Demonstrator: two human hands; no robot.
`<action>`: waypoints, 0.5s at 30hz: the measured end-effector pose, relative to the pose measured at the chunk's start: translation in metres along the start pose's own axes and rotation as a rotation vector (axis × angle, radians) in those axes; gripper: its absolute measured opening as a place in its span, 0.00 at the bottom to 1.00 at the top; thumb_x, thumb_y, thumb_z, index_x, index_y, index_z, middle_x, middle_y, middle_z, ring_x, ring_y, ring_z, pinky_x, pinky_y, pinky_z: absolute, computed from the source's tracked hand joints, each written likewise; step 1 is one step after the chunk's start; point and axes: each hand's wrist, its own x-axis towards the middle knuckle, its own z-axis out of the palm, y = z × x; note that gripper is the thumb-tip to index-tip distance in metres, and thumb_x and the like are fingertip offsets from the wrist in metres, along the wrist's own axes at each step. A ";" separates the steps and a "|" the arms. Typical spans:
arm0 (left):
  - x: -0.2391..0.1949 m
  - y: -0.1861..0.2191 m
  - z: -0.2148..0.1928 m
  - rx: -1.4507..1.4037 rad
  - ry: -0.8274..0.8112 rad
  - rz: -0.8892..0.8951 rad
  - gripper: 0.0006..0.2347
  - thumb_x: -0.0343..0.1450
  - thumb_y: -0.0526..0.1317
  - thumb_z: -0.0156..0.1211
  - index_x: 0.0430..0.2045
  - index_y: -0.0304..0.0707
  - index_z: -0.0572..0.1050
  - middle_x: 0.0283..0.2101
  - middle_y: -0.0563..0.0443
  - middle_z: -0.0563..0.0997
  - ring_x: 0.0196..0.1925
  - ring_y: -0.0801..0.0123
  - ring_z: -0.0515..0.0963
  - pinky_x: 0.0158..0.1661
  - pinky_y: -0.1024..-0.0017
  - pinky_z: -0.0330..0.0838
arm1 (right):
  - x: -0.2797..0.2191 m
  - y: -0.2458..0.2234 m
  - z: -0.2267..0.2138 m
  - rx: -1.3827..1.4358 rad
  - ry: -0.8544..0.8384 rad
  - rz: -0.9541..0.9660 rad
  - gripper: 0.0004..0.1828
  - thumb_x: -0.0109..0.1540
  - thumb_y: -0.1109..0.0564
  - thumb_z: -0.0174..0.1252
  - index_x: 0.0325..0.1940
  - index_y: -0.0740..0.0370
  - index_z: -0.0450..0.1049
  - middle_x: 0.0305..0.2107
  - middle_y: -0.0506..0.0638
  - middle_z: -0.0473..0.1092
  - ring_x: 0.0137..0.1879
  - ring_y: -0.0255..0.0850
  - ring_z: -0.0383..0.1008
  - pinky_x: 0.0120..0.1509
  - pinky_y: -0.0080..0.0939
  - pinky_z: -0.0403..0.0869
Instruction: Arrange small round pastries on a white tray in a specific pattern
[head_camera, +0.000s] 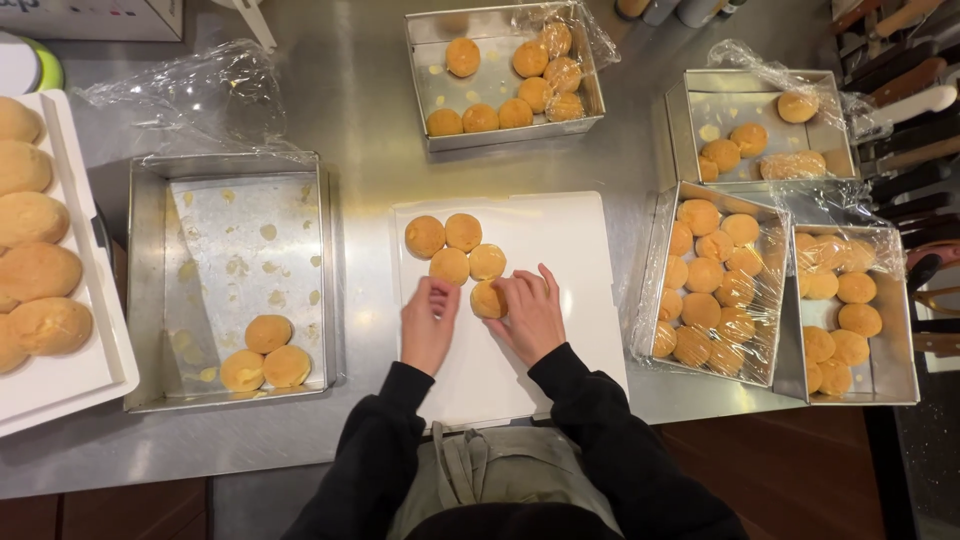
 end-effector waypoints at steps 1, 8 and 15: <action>-0.005 -0.003 0.005 -0.002 0.006 -0.002 0.06 0.83 0.45 0.68 0.45 0.47 0.80 0.39 0.45 0.90 0.34 0.63 0.90 0.42 0.64 0.85 | 0.000 0.002 0.002 0.001 -0.002 -0.007 0.37 0.63 0.38 0.79 0.70 0.50 0.72 0.49 0.50 0.78 0.74 0.52 0.74 0.92 0.72 0.53; -0.028 0.014 0.008 -0.283 -0.075 -0.144 0.08 0.85 0.42 0.63 0.51 0.36 0.77 0.49 0.35 0.90 0.47 0.61 0.92 0.53 0.64 0.88 | -0.006 0.014 0.000 0.163 0.028 0.020 0.39 0.58 0.40 0.83 0.68 0.48 0.73 0.58 0.46 0.77 0.75 0.50 0.70 0.92 0.72 0.50; -0.040 0.027 0.008 -0.209 -0.105 -0.034 0.17 0.79 0.38 0.74 0.57 0.30 0.74 0.58 0.28 0.84 0.61 0.49 0.89 0.60 0.62 0.88 | -0.037 0.033 -0.035 0.578 -0.027 0.533 0.52 0.58 0.51 0.87 0.82 0.55 0.67 0.64 0.53 0.70 0.72 0.53 0.70 0.76 0.49 0.75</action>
